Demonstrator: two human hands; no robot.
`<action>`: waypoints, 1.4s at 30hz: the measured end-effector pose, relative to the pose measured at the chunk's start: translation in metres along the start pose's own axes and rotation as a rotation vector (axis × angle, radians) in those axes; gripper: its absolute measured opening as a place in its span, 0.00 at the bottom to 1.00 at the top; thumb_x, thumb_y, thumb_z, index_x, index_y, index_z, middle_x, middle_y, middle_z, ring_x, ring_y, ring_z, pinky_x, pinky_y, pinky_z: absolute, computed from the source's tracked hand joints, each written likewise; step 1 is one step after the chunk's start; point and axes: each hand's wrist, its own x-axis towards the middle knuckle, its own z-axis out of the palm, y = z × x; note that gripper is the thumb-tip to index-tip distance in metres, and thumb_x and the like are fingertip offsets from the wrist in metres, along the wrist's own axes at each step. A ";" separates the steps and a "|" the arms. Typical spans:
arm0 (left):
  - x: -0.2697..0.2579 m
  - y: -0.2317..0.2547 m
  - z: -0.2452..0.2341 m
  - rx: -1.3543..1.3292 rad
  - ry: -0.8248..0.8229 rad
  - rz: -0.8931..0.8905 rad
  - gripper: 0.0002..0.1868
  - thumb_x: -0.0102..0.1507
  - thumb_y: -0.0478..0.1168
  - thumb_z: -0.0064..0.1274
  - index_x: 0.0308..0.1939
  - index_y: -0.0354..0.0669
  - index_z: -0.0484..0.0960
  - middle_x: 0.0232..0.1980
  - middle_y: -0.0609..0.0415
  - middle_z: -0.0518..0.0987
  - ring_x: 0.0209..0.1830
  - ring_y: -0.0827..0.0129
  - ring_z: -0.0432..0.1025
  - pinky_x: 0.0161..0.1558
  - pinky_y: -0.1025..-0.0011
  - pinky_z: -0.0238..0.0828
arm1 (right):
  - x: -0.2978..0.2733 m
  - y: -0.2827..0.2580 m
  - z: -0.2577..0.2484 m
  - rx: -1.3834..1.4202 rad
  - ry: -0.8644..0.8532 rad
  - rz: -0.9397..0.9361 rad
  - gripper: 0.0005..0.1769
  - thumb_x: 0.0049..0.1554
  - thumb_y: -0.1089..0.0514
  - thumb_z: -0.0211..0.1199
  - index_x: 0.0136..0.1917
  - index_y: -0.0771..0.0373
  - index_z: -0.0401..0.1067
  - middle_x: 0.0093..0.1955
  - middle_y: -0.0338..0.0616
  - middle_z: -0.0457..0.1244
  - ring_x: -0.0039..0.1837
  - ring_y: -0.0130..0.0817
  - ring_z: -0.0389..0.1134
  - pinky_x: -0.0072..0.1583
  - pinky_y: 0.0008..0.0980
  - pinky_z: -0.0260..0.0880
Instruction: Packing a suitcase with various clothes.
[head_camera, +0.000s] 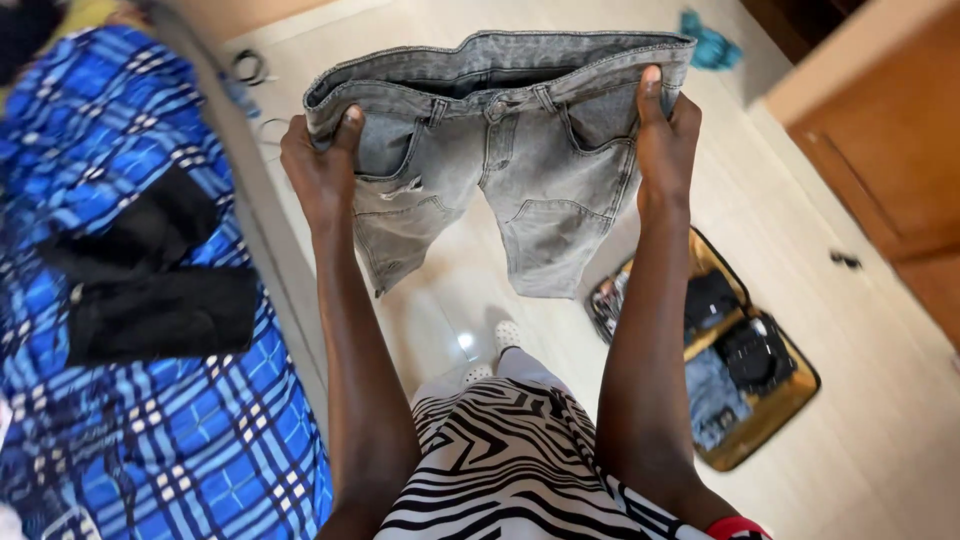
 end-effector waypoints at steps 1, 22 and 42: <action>0.005 -0.005 -0.011 0.014 0.042 -0.007 0.18 0.61 0.44 0.71 0.34 0.34 0.80 0.32 0.51 0.82 0.31 0.73 0.68 0.37 0.69 0.69 | 0.007 -0.002 0.018 0.011 -0.043 -0.004 0.21 0.64 0.40 0.63 0.43 0.59 0.75 0.39 0.27 0.62 0.44 0.21 0.57 0.49 0.29 0.61; 0.035 -0.002 -0.125 0.328 0.599 -0.095 0.15 0.62 0.41 0.68 0.45 0.32 0.86 0.37 0.50 0.87 0.34 0.75 0.78 0.39 0.70 0.74 | 0.112 -0.018 0.343 0.238 -0.923 -0.054 0.24 0.64 0.39 0.61 0.51 0.63 0.75 0.44 0.28 0.65 0.50 0.23 0.61 0.62 0.36 0.64; 0.011 -0.005 -0.200 0.346 0.753 -0.205 0.10 0.69 0.39 0.61 0.44 0.32 0.85 0.33 0.64 0.79 0.32 0.83 0.65 0.34 0.75 0.65 | 0.046 -0.049 0.492 0.356 -1.285 -0.046 0.16 0.68 0.47 0.60 0.48 0.60 0.76 0.43 0.27 0.65 0.47 0.18 0.60 0.53 0.25 0.63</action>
